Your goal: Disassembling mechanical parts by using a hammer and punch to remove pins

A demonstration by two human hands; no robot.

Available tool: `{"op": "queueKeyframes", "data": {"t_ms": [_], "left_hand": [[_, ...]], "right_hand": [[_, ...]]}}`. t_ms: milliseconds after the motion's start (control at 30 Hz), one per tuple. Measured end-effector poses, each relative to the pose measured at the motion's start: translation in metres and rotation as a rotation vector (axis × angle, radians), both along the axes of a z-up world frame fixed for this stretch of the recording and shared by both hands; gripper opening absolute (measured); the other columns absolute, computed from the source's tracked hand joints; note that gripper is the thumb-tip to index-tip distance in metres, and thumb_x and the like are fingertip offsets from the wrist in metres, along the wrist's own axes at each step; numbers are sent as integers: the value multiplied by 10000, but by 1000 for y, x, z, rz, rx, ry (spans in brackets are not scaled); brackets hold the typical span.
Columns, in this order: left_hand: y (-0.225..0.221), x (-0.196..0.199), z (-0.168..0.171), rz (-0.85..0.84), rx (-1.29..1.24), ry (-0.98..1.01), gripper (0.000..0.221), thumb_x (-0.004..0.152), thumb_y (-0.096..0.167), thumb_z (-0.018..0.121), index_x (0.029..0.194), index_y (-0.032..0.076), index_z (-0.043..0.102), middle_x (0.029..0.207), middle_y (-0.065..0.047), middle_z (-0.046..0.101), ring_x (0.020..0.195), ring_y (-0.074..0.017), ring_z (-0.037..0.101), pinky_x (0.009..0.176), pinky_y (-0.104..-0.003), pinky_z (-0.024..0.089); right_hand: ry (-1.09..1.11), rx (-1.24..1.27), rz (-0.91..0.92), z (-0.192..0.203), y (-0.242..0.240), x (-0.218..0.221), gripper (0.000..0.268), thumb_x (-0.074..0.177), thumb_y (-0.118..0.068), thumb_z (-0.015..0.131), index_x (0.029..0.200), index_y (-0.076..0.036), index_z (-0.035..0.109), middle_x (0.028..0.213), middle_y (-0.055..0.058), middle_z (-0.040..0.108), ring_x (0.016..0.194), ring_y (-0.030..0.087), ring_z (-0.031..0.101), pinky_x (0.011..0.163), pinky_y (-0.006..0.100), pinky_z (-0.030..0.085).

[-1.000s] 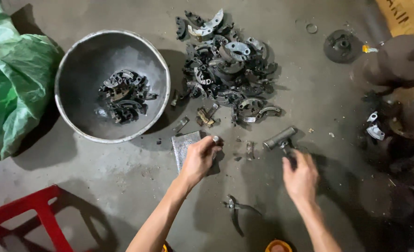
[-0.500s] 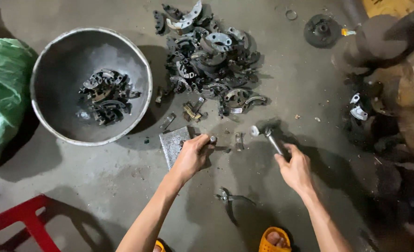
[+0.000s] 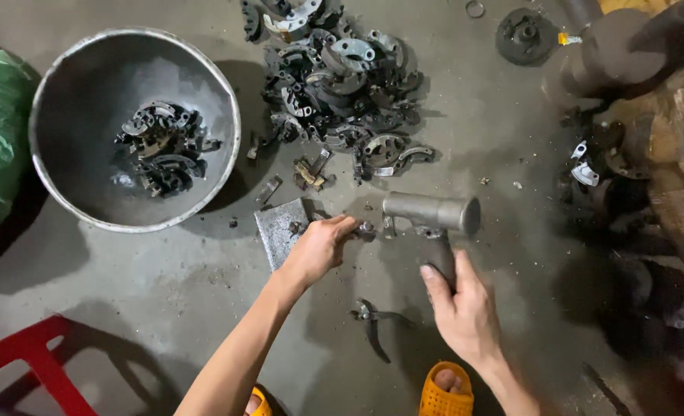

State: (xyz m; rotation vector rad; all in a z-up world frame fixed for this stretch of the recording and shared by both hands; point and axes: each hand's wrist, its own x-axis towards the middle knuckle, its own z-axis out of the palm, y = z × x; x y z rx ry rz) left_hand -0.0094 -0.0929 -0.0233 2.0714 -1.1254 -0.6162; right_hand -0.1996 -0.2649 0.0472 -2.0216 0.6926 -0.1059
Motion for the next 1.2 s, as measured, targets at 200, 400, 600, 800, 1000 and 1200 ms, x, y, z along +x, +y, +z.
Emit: {"op": "queueKeyframes", "data": {"t_ms": [200, 400, 600, 800, 1000, 1200], "left_hand": [[0, -1, -3, -13, -92, -49, 348, 709, -78, 569, 1038, 22, 624, 923, -129, 696, 735, -361, 644, 696, -437, 515], [1, 2, -6, -24, -106, -14, 393, 706, -74, 577, 1082, 21, 642, 941, -117, 698, 769, -353, 648, 725, -432, 515], [6, -5, -26, 20, -78, -3, 377, 690, -90, 586, 1035, 36, 674, 926, -87, 724, 716, -299, 666, 688, -404, 532], [10, 14, -6, 375, -274, 135, 195, 801, -120, 644, 966, -18, 631, 785, -88, 699, 592, -205, 553, 602, -323, 478], [7, 19, 1, 244, -181, 47, 135, 788, -81, 640, 881, -9, 573, 759, -92, 647, 562, -256, 538, 595, -384, 471], [4, 19, -6, 121, -109, 47, 132, 863, 3, 632, 989, 4, 591, 874, -114, 665, 683, -319, 625, 664, -420, 498]], "right_hand": [[241, -36, 144, 11, 0, 11, 118, 965, -239, 633, 935, -125, 639, 485, -9, 567, 341, 146, 461, 350, 362, 350], [-202, 25, -84, -6, 17, -10, 163, 951, -68, 619, 1100, -24, 568, 705, 14, 609, 482, 108, 520, 408, 248, 419], [194, -48, 184, 8, -5, 11, 160, 984, -276, 611, 926, -128, 621, 449, -26, 534, 303, 129, 445, 308, 336, 338], [-4, 225, -198, 26, 2, 2, 96, 960, -133, 639, 951, -42, 613, 574, 12, 560, 409, 114, 479, 385, 273, 384], [37, 245, -96, -16, 2, -8, 142, 939, -182, 646, 910, -44, 641, 532, 29, 634, 347, 140, 533, 309, 293, 423], [100, 152, -55, -3, 9, -6, 172, 903, -198, 705, 828, -60, 632, 489, 13, 615, 363, 136, 530, 386, 305, 413]]}}
